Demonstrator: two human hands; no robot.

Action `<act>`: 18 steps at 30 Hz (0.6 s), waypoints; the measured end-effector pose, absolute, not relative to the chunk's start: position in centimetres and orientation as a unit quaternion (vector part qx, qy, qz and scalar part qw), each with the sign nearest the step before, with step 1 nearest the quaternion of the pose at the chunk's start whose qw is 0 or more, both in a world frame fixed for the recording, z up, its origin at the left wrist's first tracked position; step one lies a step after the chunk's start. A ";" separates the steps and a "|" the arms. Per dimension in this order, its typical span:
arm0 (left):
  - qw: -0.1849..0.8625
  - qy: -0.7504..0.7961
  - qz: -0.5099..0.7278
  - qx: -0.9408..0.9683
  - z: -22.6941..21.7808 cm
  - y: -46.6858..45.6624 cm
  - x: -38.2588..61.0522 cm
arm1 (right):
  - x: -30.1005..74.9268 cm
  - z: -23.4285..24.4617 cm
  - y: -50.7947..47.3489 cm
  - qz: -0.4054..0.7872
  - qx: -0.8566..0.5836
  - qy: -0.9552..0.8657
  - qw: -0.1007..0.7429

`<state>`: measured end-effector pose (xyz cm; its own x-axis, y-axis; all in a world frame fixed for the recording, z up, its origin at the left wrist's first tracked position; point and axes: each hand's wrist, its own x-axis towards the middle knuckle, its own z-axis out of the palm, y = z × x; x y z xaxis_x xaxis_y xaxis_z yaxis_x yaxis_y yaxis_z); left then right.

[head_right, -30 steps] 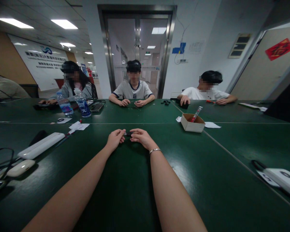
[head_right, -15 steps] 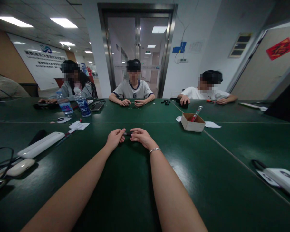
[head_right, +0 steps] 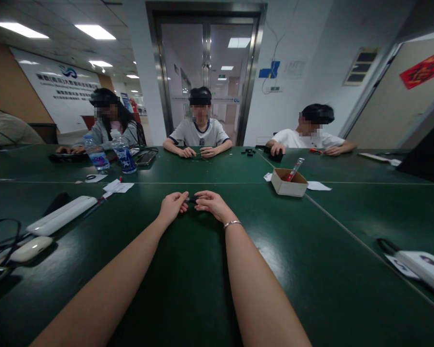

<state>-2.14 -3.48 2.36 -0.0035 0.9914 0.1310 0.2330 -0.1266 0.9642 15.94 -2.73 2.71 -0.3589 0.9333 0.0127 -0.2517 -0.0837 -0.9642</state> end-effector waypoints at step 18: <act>0.424 0.454 0.500 0.603 1.6 -2.9 -2.5 | 15.9 2.7 -2.7 0.654 -0.339 -0.496 0.461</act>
<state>-2.53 -2.86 1.63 0.0872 0.9720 0.2181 0.1231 -0.2278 0.9659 15.94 -2.73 2.71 -0.3458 0.9382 0.0131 -0.2660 -0.0847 -0.9602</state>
